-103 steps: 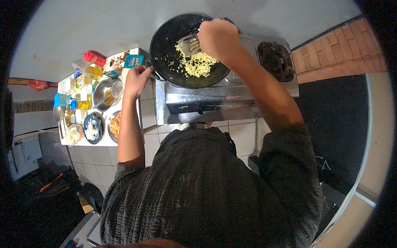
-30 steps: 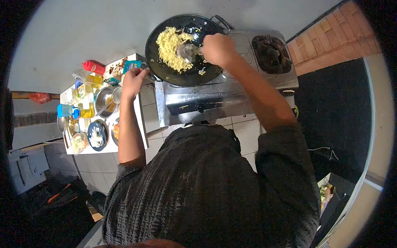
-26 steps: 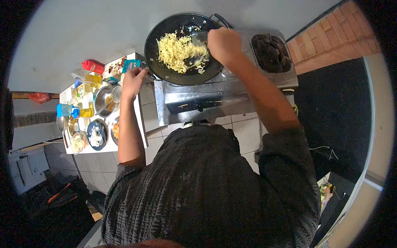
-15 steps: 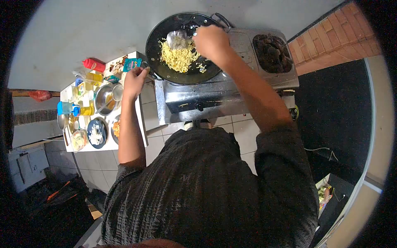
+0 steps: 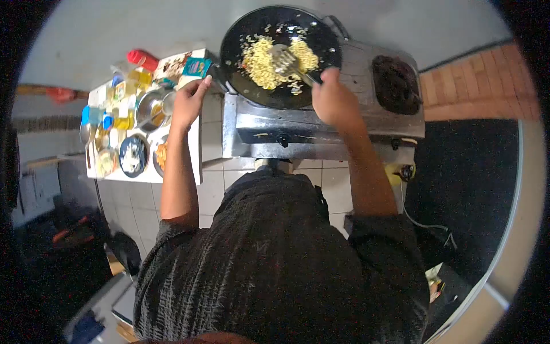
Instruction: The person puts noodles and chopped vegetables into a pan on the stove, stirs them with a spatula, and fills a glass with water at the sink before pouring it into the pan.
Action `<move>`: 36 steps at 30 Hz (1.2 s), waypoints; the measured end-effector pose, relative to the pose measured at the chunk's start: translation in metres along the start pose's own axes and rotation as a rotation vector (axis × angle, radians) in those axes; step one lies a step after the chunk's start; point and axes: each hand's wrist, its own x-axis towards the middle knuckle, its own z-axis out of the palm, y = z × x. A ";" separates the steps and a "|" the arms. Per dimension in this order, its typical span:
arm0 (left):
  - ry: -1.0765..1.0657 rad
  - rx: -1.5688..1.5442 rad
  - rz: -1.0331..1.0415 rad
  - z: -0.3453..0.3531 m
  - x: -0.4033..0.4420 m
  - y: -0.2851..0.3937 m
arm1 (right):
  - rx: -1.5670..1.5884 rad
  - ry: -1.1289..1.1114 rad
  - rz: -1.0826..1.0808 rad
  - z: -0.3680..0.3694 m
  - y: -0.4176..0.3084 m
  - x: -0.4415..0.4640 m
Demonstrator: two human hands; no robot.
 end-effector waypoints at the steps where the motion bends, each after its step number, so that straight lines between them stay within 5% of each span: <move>1: 0.069 -0.045 0.012 -0.005 -0.003 -0.011 | 0.007 -0.008 -0.010 0.005 0.004 -0.009; 8: 0.478 0.025 -0.102 -0.116 -0.024 -0.103 | -0.035 -0.021 0.040 0.021 -0.018 -0.038; 10: 0.609 0.058 -0.194 -0.156 -0.025 -0.129 | -0.078 0.092 0.070 0.020 -0.035 -0.039; 12: 0.768 0.043 -0.234 -0.194 -0.019 -0.186 | -0.286 0.378 -0.145 0.016 -0.051 -0.039; 14: 0.865 0.063 -0.355 -0.234 -0.011 -0.242 | -0.231 0.376 -0.096 0.020 -0.078 -0.039; 20: 0.804 0.549 -0.574 -0.306 0.040 -0.352 | -0.046 0.435 -0.073 0.065 -0.140 -0.049; 24: 0.869 0.278 -0.737 -0.315 0.073 -0.363 | -0.124 0.487 -0.073 0.089 -0.165 -0.060; 34: 1.076 0.237 -0.472 -0.310 0.076 -0.386 | -0.045 0.519 0.070 0.089 -0.196 -0.104; 36: 1.086 0.066 -0.017 -0.320 0.068 -0.356 | -0.038 0.533 0.077 0.082 -0.193 -0.106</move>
